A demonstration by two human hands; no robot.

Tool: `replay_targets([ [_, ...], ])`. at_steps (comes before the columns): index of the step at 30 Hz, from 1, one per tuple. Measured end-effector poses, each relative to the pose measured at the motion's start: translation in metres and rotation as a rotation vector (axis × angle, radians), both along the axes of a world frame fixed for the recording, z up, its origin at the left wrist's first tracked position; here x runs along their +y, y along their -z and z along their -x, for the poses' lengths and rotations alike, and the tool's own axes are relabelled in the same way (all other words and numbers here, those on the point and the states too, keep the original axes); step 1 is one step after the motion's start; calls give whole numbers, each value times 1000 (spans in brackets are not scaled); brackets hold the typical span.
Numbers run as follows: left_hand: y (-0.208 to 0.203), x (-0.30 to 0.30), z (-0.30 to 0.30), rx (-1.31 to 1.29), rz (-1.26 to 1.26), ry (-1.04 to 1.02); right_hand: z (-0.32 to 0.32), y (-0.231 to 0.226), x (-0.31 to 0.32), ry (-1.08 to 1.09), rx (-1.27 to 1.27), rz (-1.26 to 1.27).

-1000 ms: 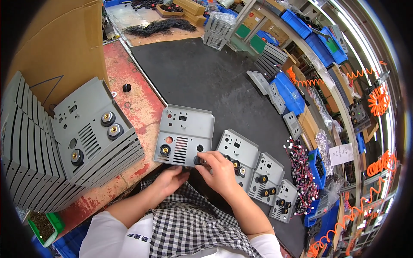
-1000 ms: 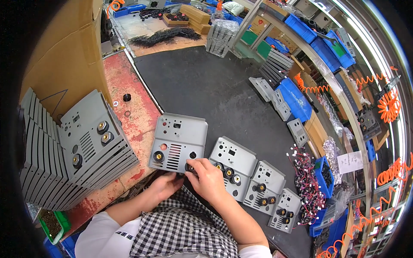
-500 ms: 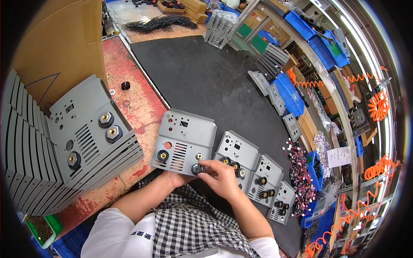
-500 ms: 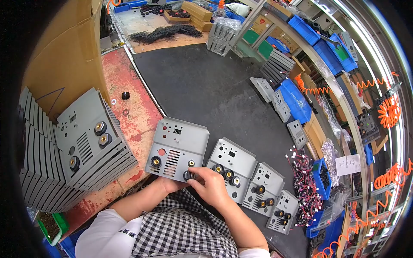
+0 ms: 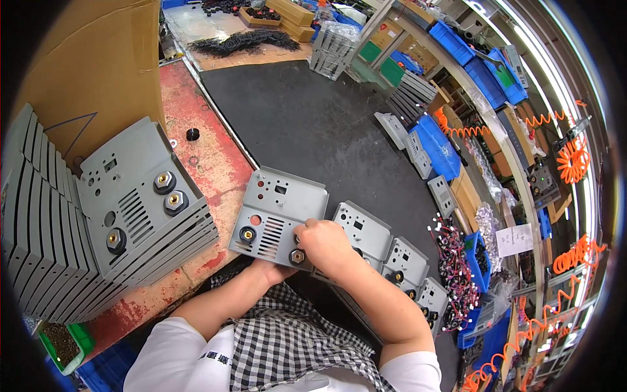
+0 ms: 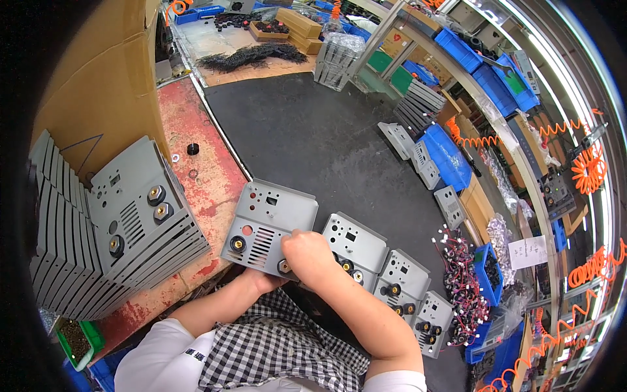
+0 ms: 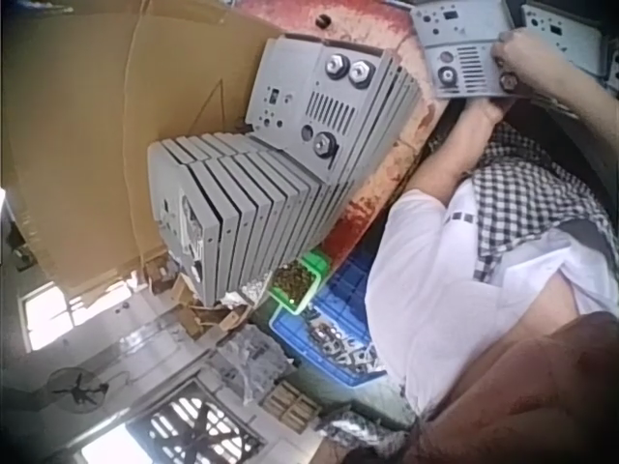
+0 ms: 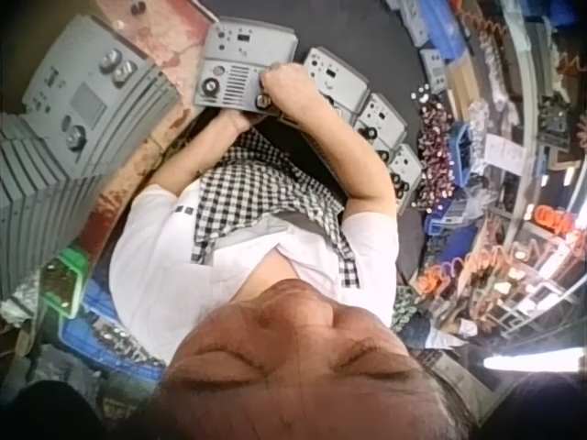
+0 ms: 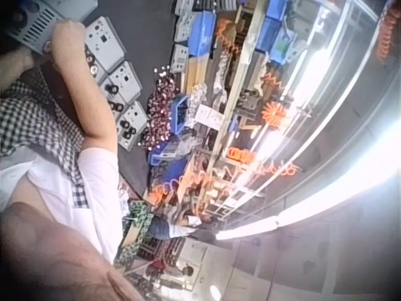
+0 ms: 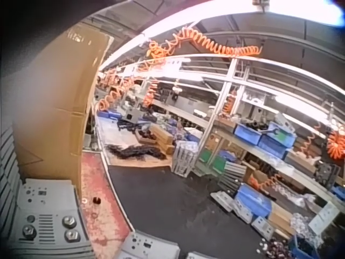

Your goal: The person assembles electronic components and knobs into a grey metal electronics chassis by hand.

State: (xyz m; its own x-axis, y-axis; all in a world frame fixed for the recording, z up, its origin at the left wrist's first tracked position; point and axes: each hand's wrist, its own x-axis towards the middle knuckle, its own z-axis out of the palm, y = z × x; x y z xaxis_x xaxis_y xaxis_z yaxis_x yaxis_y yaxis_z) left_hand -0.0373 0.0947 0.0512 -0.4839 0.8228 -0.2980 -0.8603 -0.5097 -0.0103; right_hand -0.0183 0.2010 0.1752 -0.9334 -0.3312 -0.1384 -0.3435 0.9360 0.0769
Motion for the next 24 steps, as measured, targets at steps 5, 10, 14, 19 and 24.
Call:
replay_targets([
  [5, 12, 2, 3, 30, -44, -20, -3, 12, 9, -33, 256, 114],
  [10, -2, 2, -1, 44, -17, -15, -3, 16, 6, 43, 270, 29],
  [14, -1, 3, 0, 61, -47, -31, 1, 19, 7, 151, 254, 40],
  [19, 2, 3, 1, 63, -54, -43, -2, 10, 7, 149, 356, 203],
  [24, 0, 3, 1, 37, 1, -15, -7, 14, 7, 127, 182, 146],
])
